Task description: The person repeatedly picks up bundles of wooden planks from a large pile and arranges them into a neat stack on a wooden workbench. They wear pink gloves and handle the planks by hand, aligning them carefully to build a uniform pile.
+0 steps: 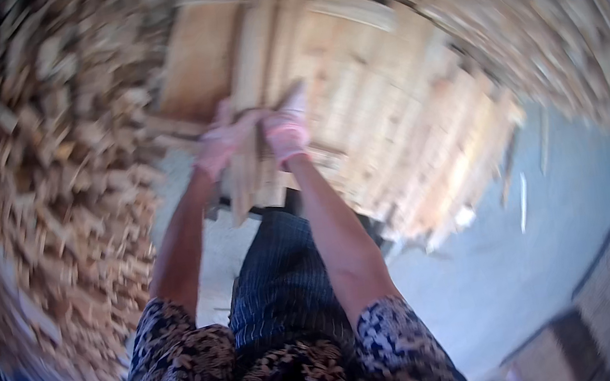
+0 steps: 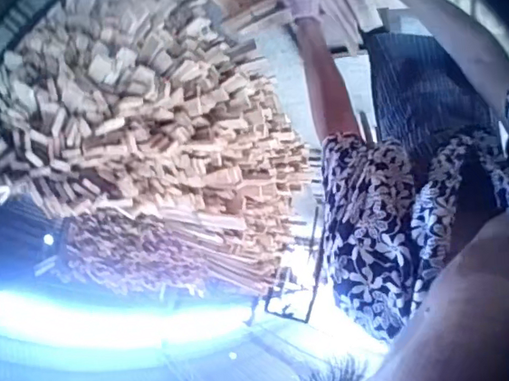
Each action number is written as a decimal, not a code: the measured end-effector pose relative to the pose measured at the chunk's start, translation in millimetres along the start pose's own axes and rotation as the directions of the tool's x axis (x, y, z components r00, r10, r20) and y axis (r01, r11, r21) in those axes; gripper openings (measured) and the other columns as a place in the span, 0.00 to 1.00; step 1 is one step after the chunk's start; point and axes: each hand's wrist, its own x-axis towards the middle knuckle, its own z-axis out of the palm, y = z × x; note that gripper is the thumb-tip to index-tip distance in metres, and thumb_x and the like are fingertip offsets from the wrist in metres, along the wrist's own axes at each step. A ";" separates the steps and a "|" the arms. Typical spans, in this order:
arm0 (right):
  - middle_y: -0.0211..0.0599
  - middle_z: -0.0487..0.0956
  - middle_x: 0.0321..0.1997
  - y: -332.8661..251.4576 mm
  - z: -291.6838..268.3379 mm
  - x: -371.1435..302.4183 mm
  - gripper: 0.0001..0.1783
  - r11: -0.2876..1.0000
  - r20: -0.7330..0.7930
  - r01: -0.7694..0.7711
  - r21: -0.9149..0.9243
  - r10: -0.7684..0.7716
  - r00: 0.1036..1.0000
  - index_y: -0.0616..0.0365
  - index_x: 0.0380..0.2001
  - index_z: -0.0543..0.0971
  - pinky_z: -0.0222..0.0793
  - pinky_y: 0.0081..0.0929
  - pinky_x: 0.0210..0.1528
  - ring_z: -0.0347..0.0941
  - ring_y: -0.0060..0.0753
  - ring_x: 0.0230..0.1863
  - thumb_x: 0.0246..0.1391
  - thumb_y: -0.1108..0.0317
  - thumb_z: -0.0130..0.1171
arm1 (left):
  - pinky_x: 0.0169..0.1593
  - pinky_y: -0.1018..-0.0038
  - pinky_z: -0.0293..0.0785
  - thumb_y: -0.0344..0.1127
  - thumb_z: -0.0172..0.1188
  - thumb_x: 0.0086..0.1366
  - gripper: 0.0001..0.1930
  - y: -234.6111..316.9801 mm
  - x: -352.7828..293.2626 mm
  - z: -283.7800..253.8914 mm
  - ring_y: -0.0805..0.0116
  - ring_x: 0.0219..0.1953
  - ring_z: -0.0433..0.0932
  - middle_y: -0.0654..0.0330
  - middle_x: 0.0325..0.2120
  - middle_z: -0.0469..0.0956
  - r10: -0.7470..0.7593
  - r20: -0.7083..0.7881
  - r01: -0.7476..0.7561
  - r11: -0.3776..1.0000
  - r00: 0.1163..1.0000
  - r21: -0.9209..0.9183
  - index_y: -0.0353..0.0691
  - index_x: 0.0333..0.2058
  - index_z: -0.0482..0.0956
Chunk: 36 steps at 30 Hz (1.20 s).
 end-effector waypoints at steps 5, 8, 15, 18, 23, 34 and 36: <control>0.61 0.68 0.69 10.0 -68.7 -52.3 0.62 0.982 0.069 -0.086 0.170 0.075 0.995 0.58 0.76 0.41 0.62 0.30 0.68 0.68 0.49 0.68 0.48 0.56 0.70 | 0.62 0.56 0.68 0.39 0.70 0.56 0.45 23.2 8.6 29.0 0.45 0.60 0.70 0.41 0.60 0.67 -0.230 -0.207 0.085 0.837 0.951 -0.541 0.48 0.69 0.54; 0.58 0.69 0.68 66.1 -128.7 -95.6 0.61 0.968 -0.111 -0.056 0.246 0.085 0.990 0.55 0.77 0.38 0.64 0.31 0.67 0.69 0.46 0.67 0.51 0.61 0.69 | 0.62 0.52 0.67 0.38 0.70 0.54 0.49 67.9 17.3 36.4 0.41 0.59 0.68 0.40 0.56 0.68 -0.283 -0.261 0.222 0.945 0.923 -0.241 0.50 0.71 0.50; 0.57 0.56 0.75 231.8 -322.3 -119.1 0.54 0.981 -0.472 0.021 0.193 0.074 0.879 0.60 0.76 0.43 0.56 0.31 0.73 0.59 0.46 0.73 0.58 0.63 0.67 | 0.57 0.50 0.71 0.34 0.70 0.54 0.50 101.4 -5.6 38.0 0.39 0.52 0.71 0.40 0.53 0.66 -0.261 -0.424 0.243 0.965 0.867 -0.097 0.54 0.73 0.50; 0.57 0.65 0.70 266.2 -410.0 -89.4 0.53 0.973 -0.486 -0.033 0.228 0.143 0.862 0.60 0.75 0.46 0.63 0.32 0.67 0.67 0.46 0.67 0.55 0.63 0.68 | 0.61 0.54 0.70 0.35 0.70 0.57 0.49 175.4 -32.5 39.2 0.44 0.56 0.70 0.42 0.54 0.67 -0.205 -0.387 0.068 0.938 0.899 -0.339 0.50 0.73 0.50; 0.59 0.59 0.74 366.8 -467.4 -4.9 0.55 1.000 -0.489 0.017 -0.021 -0.025 0.872 0.60 0.75 0.44 0.57 0.35 0.72 0.60 0.50 0.72 0.54 0.60 0.67 | 0.63 0.57 0.68 0.29 0.69 0.54 0.46 340.3 -24.7 124.7 0.45 0.56 0.71 0.44 0.56 0.68 0.066 -0.316 -0.216 0.857 0.947 -0.468 0.37 0.70 0.56; 0.53 0.74 0.62 380.0 -526.5 -69.7 0.50 0.953 -0.437 -0.167 0.254 0.267 0.859 0.57 0.74 0.51 0.68 0.35 0.61 0.73 0.47 0.60 0.54 0.61 0.67 | 0.60 0.54 0.69 0.42 0.67 0.59 0.49 596.5 100.1 268.3 0.40 0.57 0.69 0.37 0.56 0.65 -0.112 0.246 0.177 0.949 0.963 -0.260 0.41 0.72 0.45; 0.50 0.74 0.61 406.7 -539.9 -98.0 0.49 0.945 -0.456 -0.165 0.283 0.284 0.843 0.57 0.74 0.52 0.68 0.34 0.60 0.72 0.42 0.58 0.54 0.63 0.66 | 0.60 0.53 0.69 0.46 0.67 0.59 0.51 603.7 107.4 280.9 0.40 0.57 0.69 0.37 0.57 0.63 -0.143 0.241 0.174 0.978 0.960 -0.113 0.44 0.73 0.44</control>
